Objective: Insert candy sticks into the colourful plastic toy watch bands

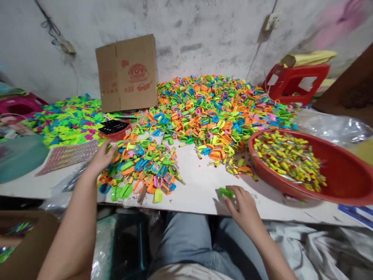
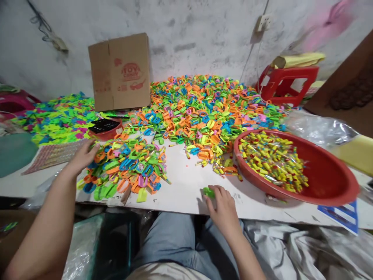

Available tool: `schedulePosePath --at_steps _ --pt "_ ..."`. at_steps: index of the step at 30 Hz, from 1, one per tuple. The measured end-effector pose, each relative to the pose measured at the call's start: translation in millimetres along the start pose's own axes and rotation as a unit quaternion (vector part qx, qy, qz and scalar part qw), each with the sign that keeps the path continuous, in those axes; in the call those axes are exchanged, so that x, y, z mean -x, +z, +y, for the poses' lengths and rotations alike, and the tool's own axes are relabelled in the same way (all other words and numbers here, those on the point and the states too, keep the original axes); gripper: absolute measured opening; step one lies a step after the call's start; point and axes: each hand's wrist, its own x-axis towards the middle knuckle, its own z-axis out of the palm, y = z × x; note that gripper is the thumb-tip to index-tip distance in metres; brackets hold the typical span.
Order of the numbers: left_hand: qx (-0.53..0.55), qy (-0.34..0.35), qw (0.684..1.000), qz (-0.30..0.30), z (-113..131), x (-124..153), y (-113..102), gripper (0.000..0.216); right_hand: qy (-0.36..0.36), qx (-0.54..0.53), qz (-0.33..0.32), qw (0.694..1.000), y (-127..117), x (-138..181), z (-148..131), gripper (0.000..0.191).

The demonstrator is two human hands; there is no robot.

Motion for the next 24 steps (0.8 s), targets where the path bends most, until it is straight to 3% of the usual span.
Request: schedulePosePath --at_steps 4,8,10,13,14,16,19,24 --pt "-0.041 0.057 0.996 0.057 3 14 10 0.05 0.052 0.056 -0.004 0.997 3 -3 22 0.029" --pt "-0.03 0.13 0.986 0.1 38 36 34 0.052 0.088 0.034 -0.053 0.994 -1 -33 28 0.03" --pt "-0.008 0.2 0.978 0.055 71 49 61 0.046 0.09 0.026 -0.117 0.989 1 -59 24 0.034" --pt "-0.048 0.23 0.956 -0.175 127 68 117 0.038 0.081 0.03 -0.165 0.982 14 -101 13 0.035" --pt "-0.053 0.233 0.946 -0.218 144 72 138 0.036 0.084 0.039 -0.18 0.979 19 -113 9 0.034" --pt "-0.061 0.224 0.935 -0.267 171 75 178 0.035 0.102 0.063 -0.203 0.972 30 -128 1 0.032" --pt "-0.081 0.174 0.927 -0.322 190 72 227 0.033 0.135 0.106 -0.218 0.961 37 -133 -4 0.032" --pt "-0.057 0.126 0.925 -0.355 193 65 270 0.032 0.156 0.143 -0.204 0.956 19 -115 7 0.032"
